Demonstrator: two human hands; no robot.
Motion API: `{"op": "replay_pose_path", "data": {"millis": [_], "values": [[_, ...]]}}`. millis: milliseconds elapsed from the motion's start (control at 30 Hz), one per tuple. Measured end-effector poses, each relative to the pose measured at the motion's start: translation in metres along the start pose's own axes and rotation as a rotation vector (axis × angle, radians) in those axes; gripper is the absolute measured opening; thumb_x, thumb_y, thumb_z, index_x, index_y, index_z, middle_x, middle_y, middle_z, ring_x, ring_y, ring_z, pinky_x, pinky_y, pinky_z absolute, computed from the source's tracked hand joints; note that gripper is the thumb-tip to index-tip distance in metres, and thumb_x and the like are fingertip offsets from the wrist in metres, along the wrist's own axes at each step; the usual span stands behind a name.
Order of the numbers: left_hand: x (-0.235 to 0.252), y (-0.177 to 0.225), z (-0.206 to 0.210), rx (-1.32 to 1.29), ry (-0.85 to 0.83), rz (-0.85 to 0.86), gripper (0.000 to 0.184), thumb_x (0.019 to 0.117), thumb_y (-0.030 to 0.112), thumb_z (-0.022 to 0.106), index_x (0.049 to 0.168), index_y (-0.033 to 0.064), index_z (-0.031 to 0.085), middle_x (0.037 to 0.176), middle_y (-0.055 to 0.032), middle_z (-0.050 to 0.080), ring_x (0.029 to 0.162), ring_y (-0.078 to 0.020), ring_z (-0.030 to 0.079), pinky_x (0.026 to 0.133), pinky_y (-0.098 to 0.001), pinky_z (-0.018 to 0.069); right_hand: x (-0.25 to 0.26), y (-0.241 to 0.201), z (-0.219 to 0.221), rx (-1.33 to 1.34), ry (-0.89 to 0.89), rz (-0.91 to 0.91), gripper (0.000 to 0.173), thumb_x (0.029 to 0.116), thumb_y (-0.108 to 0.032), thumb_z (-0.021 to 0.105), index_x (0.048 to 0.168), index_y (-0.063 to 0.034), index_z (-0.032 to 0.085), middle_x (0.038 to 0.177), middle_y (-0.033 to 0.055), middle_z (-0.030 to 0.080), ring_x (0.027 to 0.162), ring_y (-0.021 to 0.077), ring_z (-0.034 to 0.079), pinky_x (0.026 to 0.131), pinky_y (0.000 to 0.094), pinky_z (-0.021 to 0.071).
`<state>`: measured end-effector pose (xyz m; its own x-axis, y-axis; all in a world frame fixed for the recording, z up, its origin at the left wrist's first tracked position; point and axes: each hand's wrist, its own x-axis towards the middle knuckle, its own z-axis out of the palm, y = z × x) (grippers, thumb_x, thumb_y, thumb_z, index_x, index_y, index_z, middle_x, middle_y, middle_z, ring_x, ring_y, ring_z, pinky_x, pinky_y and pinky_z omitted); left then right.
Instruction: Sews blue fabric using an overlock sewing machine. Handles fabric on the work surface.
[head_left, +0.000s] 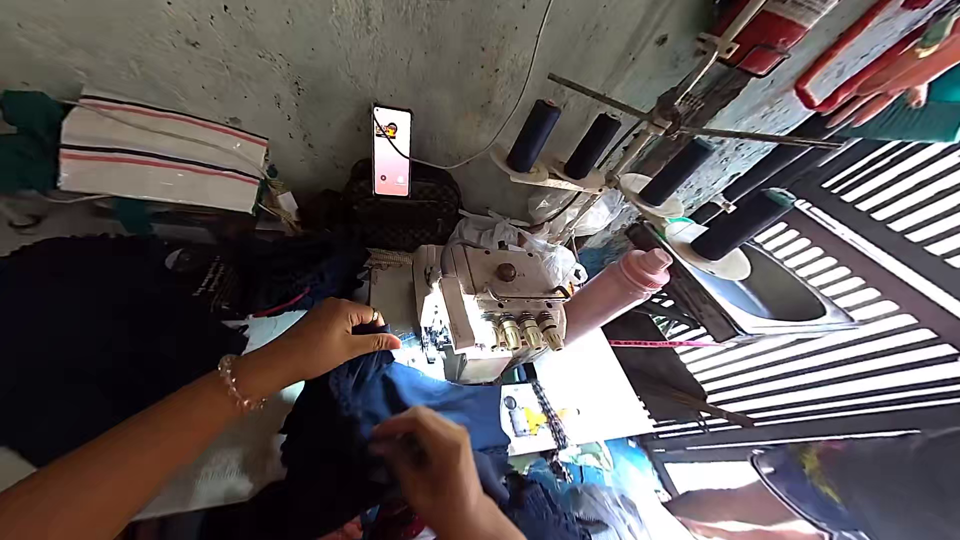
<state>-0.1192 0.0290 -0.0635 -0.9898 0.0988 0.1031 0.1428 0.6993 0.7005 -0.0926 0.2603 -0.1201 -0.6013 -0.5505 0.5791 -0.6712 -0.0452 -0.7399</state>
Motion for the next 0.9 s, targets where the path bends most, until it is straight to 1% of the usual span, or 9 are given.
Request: {"op": "replay_pose_path", "data": {"millis": [100, 367, 400, 467, 533, 633, 733, 833, 900], "values": [[-0.01, 0.004, 0.009, 0.069, 0.093, 0.088, 0.044, 0.0939, 0.049, 0.067, 0.069, 0.0134, 0.062, 0.062, 0.0096, 0.047, 0.058, 0.0009, 0.044, 0.056, -0.0201, 0.0347, 0.008, -0.018, 0.016, -0.043, 0.064, -0.168, 0.009, 0.0909, -0.005, 0.07, 0.098, 0.0, 0.072, 0.087, 0.0086, 0.074, 0.078, 0.0115, 0.071, 0.071, 0.0227, 0.0587], [-0.026, 0.014, 0.008, 0.104, 0.087, 0.143, 0.056, 0.1018, 0.053, 0.051, 0.062, 0.0134, 0.051, 0.058, 0.0087, 0.04, 0.058, -0.0026, 0.041, 0.061, -0.0254, 0.0329, 0.028, 0.018, 0.018, -0.063, 0.238, 0.072, 0.013, 0.0876, -0.01, 0.074, 0.094, 0.0021, 0.072, 0.077, 0.0047, 0.072, 0.066, 0.0003, 0.065, 0.062, 0.0148, 0.0533], [-0.028, 0.014, 0.005, 0.108, 0.044, 0.15, 0.055, 0.1004, 0.055, 0.052, 0.065, 0.0134, 0.056, 0.059, 0.0087, 0.043, 0.06, -0.0026, 0.044, 0.065, -0.0272, 0.0349, 0.028, 0.018, 0.019, -0.062, 0.242, 0.083, 0.014, 0.0875, -0.01, 0.074, 0.093, 0.0021, 0.072, 0.077, 0.0045, 0.072, 0.065, 0.0001, 0.065, 0.061, 0.0146, 0.0532], [-0.031, 0.016, -0.006, 0.121, -0.097, 0.168, 0.054, 0.0907, 0.06, 0.063, 0.088, 0.0079, 0.074, 0.076, 0.0013, 0.066, 0.078, -0.0108, 0.061, 0.086, -0.0414, 0.0428, 0.03, 0.021, 0.017, -0.051, 0.244, 0.092, 0.014, 0.0867, -0.008, 0.072, 0.094, 0.0033, 0.072, 0.079, 0.0061, 0.073, 0.068, 0.0016, 0.068, 0.064, 0.0159, 0.0552], [-0.033, 0.015, -0.013, 0.151, -0.169, 0.185, 0.046, 0.0888, 0.049, 0.071, 0.102, 0.0056, 0.076, 0.089, -0.0042, 0.073, 0.089, -0.0168, 0.066, 0.094, -0.0496, 0.0402, 0.03, 0.022, 0.014, -0.041, 0.212, 0.099, 0.015, 0.0895, -0.01, 0.072, 0.098, 0.0027, 0.073, 0.084, 0.0068, 0.075, 0.072, 0.0033, 0.069, 0.067, 0.0176, 0.0568], [-0.039, 0.009, -0.017, 0.275, -0.067, 0.197, 0.03, 0.0937, 0.037, 0.067, 0.098, 0.0086, 0.076, 0.086, -0.0021, 0.071, 0.088, -0.0171, 0.066, 0.094, -0.0542, 0.0383, 0.016, 0.022, 0.011, -0.121, 0.099, 0.098, 0.02, 0.0913, -0.019, 0.073, 0.101, -0.0018, 0.077, 0.086, 0.0053, 0.075, 0.073, 0.0079, 0.069, 0.067, 0.0253, 0.0569], [-0.045, 0.004, -0.019, 0.424, 0.05, 0.213, 0.033, 0.0949, 0.041, 0.06, 0.095, 0.0116, 0.076, 0.085, -0.0014, 0.069, 0.086, -0.0195, 0.065, 0.091, -0.0578, 0.0357, 0.006, 0.031, 0.012, -0.286, 0.138, 0.028, 0.014, 0.0873, -0.019, 0.075, 0.091, -0.0061, 0.078, 0.088, 0.0058, 0.073, 0.077, 0.0118, 0.07, 0.063, 0.0263, 0.0566], [-0.053, 0.004, -0.017, 0.473, 0.09, 0.21, 0.037, 0.0963, 0.044, 0.054, 0.091, 0.0129, 0.074, 0.083, -0.0012, 0.068, 0.085, -0.02, 0.066, 0.091, -0.0601, 0.0342, 0.011, 0.039, 0.01, -0.325, 0.173, 0.002, 0.011, 0.0832, -0.015, 0.078, 0.085, -0.0039, 0.076, 0.111, 0.0129, 0.075, 0.087, 0.0168, 0.074, 0.065, 0.0299, 0.0591], [-0.058, 0.004, -0.017, 0.454, 0.097, 0.192, 0.037, 0.0965, 0.043, 0.054, 0.093, 0.012, 0.074, 0.083, -0.0019, 0.069, 0.087, -0.0206, 0.067, 0.094, -0.0626, 0.0341, 0.017, 0.042, 0.009, -0.33, 0.134, -0.01, 0.013, 0.0846, -0.015, 0.077, 0.085, -0.0021, 0.074, 0.105, 0.0118, 0.077, 0.082, 0.0173, 0.075, 0.064, 0.0326, 0.0594]]}}
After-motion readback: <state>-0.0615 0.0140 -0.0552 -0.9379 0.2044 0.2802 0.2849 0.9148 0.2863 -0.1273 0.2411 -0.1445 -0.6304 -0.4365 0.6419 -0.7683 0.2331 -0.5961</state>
